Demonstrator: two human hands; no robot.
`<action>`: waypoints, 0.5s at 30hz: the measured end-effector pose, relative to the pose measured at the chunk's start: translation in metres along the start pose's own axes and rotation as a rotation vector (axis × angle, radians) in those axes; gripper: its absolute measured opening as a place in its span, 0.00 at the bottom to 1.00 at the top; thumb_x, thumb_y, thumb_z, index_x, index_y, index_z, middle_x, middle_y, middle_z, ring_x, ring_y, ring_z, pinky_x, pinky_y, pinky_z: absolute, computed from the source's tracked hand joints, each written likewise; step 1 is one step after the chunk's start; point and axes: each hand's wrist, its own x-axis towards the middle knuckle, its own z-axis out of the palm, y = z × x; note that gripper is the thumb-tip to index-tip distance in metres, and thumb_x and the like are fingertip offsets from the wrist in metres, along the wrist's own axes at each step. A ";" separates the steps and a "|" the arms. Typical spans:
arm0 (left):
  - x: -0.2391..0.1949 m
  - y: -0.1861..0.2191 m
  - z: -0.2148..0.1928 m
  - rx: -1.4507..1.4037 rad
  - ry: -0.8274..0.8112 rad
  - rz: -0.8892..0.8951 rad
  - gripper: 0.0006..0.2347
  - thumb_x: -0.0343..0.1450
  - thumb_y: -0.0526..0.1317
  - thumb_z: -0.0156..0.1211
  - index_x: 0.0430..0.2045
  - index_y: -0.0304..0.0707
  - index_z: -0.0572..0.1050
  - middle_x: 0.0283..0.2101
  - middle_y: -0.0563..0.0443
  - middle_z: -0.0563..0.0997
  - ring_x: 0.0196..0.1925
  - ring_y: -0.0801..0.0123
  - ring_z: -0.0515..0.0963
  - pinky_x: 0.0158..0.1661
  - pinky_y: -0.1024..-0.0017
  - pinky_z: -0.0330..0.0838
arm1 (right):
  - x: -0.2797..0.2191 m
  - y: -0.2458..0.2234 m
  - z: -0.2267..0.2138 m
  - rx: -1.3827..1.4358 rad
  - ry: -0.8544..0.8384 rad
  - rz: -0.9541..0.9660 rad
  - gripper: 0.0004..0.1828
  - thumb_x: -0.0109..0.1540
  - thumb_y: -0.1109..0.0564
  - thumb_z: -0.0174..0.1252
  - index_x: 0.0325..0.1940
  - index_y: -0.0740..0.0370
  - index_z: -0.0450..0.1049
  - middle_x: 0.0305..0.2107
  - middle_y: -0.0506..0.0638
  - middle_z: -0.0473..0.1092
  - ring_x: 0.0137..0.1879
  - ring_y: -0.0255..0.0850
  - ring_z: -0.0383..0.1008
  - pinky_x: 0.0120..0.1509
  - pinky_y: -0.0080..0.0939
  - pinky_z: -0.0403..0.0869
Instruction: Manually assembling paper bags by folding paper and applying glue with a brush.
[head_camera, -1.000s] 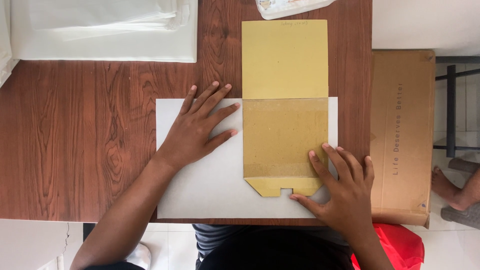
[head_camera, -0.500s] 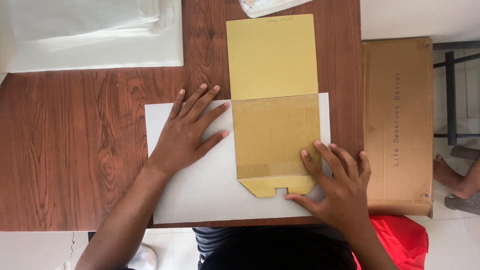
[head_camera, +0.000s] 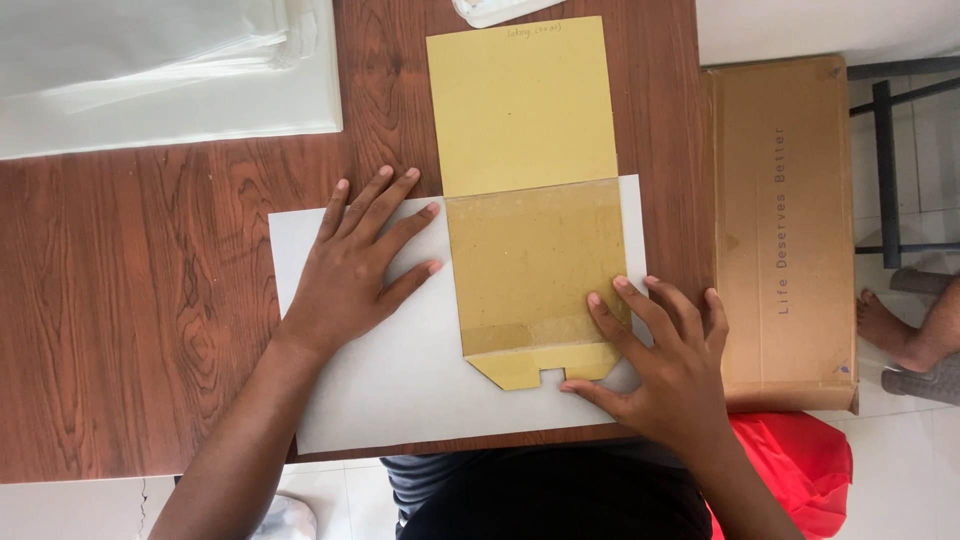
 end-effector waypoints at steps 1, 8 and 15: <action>0.000 0.000 0.000 0.000 -0.001 -0.001 0.18 0.77 0.49 0.58 0.60 0.42 0.73 0.73 0.42 0.64 0.77 0.50 0.61 0.73 0.46 0.48 | 0.000 0.000 0.001 0.001 -0.001 0.000 0.48 0.50 0.17 0.63 0.66 0.43 0.73 0.65 0.47 0.67 0.70 0.51 0.66 0.76 0.70 0.52; 0.000 0.000 0.000 0.003 -0.001 0.005 0.19 0.77 0.49 0.58 0.60 0.43 0.72 0.73 0.42 0.64 0.77 0.50 0.60 0.73 0.46 0.48 | 0.001 0.001 0.003 0.003 0.064 -0.003 0.47 0.49 0.16 0.64 0.62 0.43 0.76 0.61 0.46 0.70 0.68 0.50 0.68 0.77 0.69 0.54; 0.000 0.001 0.000 -0.005 -0.007 -0.002 0.19 0.77 0.49 0.58 0.60 0.42 0.72 0.73 0.43 0.64 0.77 0.50 0.60 0.73 0.45 0.47 | 0.002 0.000 0.000 0.014 0.042 0.000 0.46 0.49 0.16 0.64 0.63 0.42 0.75 0.62 0.47 0.69 0.68 0.51 0.68 0.77 0.71 0.52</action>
